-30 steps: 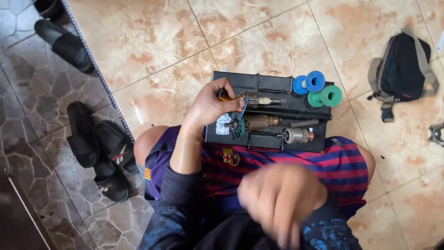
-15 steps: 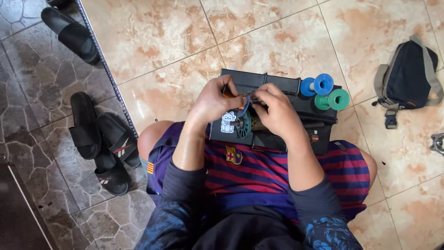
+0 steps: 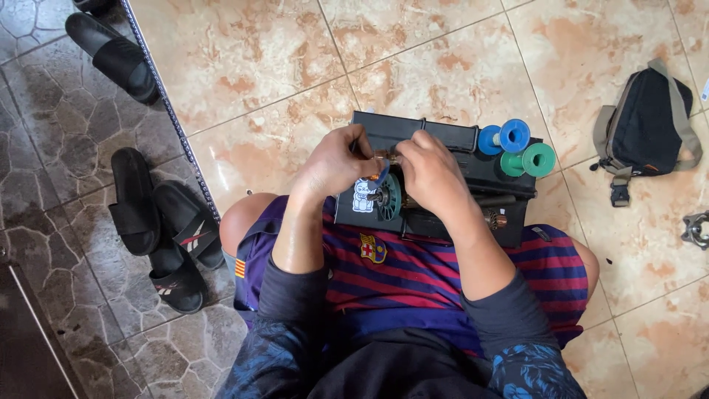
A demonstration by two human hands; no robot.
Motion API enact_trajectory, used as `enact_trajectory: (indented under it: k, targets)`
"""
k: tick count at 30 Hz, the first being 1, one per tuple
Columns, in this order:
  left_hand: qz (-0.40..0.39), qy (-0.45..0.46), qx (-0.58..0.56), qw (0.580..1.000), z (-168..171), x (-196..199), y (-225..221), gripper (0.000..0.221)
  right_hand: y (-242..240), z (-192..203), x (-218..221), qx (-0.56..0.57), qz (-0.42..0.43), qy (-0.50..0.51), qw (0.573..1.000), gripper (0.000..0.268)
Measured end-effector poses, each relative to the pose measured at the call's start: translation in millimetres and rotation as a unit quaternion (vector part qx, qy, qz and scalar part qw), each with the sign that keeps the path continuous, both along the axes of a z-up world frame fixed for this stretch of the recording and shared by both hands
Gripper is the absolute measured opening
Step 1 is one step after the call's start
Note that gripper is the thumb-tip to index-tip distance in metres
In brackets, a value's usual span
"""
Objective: Winding copper wire onto a motor armature as part of a motor repair or rebuilding process.
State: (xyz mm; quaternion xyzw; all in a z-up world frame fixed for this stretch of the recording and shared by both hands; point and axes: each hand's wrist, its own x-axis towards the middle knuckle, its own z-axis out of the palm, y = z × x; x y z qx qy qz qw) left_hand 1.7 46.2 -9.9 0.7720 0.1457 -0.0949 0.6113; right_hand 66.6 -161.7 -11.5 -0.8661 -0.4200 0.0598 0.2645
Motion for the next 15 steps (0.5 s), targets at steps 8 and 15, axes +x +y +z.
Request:
enact_trajectory:
  k: [8, 15]
  targets:
    - [-0.013, -0.005, -0.014, 1.000, 0, 0, -3, 0.026, 0, -7, 5, -0.045, 0.031, -0.049, 0.997, 0.012]
    - [-0.004, -0.060, -0.092, 0.994, -2, 1, -9, 0.027, -2, 21, 1, 0.008, 0.056, 0.038, 0.998, 0.012]
